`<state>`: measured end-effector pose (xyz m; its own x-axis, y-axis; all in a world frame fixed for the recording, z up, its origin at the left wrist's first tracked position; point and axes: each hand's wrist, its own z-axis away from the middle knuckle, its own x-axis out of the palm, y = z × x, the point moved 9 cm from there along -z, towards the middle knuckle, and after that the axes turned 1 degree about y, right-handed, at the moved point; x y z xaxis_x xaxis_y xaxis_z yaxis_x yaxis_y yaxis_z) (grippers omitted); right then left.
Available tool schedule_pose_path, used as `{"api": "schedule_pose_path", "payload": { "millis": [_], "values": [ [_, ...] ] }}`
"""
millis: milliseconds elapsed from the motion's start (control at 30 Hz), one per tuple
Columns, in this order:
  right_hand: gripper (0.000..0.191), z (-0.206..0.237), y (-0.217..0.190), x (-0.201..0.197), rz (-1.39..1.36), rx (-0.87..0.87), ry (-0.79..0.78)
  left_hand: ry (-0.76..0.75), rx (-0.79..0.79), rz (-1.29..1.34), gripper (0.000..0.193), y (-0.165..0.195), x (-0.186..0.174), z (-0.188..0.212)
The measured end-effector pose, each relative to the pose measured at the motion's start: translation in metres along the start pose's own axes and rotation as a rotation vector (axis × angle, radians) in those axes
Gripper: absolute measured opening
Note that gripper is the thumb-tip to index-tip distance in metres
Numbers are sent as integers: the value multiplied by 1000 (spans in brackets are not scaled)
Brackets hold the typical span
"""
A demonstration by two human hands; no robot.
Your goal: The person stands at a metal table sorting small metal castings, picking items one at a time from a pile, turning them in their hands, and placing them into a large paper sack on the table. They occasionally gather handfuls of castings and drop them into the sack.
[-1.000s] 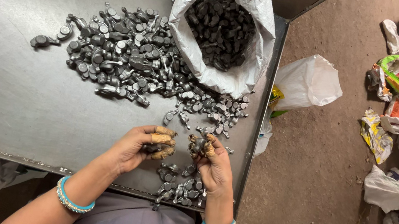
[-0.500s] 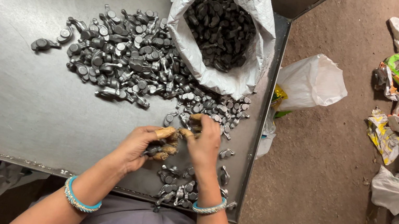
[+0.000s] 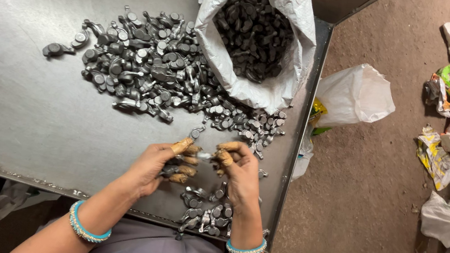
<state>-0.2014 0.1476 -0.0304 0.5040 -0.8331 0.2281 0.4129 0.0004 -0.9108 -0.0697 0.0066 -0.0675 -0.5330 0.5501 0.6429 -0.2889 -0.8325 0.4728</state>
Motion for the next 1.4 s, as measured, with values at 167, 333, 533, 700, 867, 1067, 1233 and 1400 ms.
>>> {"api": "schedule_pose_path", "payload": {
  "millis": [167, 333, 533, 700, 867, 1067, 1233, 1400],
  "values": [
    [18, -6, -21, 45, 297, -105, -76, -86, -89, 169, 45, -15, 4, 1],
    [48, -11, -63, 89, 1180, -456, 183, 10, 23, 112, 42, 6, -16, 4],
    [41, -11, -52, 102, 1213, -512, 201, 126, 128, 67, 50, 33, -25, 15],
    [34, -31, -10, 43, 385, -157, 1, -2, 111, 144, 46, 28, -16, 9],
    [34, -8, 21, -3, -218, 87, -41, -118, 19, 230, 43, 12, -7, -1],
    [42, 25, 31, -8, -571, 178, -121, -130, -34, 222, 44, 7, -2, -1],
    [45, 34, 33, -3, -576, 189, -170, -170, -2, 166, 43, 15, 5, 5],
    [43, 33, 38, -2, -588, 201, -171, -116, 38, 82, 41, 19, 4, 13]
  ]
}}
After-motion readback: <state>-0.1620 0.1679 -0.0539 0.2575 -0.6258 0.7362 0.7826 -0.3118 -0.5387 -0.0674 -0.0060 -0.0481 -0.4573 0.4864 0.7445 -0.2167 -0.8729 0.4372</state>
